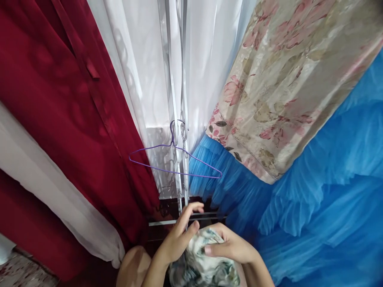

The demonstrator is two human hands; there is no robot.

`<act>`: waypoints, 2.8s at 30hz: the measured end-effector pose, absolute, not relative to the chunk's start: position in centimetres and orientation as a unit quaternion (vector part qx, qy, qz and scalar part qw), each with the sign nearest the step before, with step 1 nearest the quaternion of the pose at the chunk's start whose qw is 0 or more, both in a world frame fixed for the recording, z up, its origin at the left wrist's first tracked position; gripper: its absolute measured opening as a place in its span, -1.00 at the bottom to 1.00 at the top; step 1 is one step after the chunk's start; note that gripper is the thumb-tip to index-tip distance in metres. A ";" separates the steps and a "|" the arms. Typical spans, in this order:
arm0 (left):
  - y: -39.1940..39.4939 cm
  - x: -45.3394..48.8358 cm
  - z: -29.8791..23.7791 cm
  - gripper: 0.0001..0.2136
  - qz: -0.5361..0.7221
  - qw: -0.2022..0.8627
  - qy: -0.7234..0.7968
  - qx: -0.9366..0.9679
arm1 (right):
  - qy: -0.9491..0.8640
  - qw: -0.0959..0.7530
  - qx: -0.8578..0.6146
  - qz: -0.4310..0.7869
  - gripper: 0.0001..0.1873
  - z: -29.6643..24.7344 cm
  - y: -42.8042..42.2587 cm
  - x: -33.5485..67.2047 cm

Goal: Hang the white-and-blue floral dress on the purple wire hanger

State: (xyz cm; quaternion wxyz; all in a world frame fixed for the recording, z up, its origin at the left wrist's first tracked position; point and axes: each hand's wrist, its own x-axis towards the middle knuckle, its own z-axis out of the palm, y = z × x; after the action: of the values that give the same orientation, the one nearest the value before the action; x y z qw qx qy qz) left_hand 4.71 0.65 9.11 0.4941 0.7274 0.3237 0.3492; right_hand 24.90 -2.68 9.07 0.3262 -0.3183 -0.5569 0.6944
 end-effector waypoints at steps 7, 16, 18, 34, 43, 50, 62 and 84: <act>-2.3 5.2 6.3 -0.89 0.181 0.528 0.327 0.763 | -0.556 0.519 -0.428 0.487 -0.66 15.3 2.1 32.3; -0.2 7.7 4.0 -0.49 0.343 0.445 0.440 0.701 | -0.675 0.356 -0.357 0.539 -0.72 19.5 3.2 29.1; 0.9 5.9 4.0 -0.69 0.313 0.434 0.446 0.717 | -0.682 0.348 -0.366 0.529 -0.70 19.4 2.9 29.6; 4.3 -8.2 12.1 -0.64 0.385 0.192 0.457 0.778 | -0.651 0.454 -0.366 0.486 -0.61 18.8 15.5 26.0; 15.2 -17.4 12.3 -0.83 0.396 0.108 0.523 0.747 | -0.675 0.384 -0.373 0.507 -0.69 21.0 14.2 28.3; 19.4 -11.2 18.3 -0.72 0.489 0.223 0.449 0.714 | -0.612 0.327 -0.391 0.605 -0.60 21.4 13.9 28.5; 12.7 -8.4 21.3 -0.71 0.426 0.171 0.434 0.775 | -0.487 0.538 -0.451 0.519 -0.59 19.5 9.9 31.3; 10.3 4.4 17.8 -0.32 0.560 0.506 0.209 0.622 | -0.849 0.381 -0.318 0.182 0.39 14.9 3.5 21.8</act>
State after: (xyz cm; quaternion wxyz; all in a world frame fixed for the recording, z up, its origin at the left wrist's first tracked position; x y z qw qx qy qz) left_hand 4.37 10.34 17.84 0.5062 0.6215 0.2093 0.5600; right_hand 21.84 3.46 14.93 0.3814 -0.3184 -0.8486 0.1817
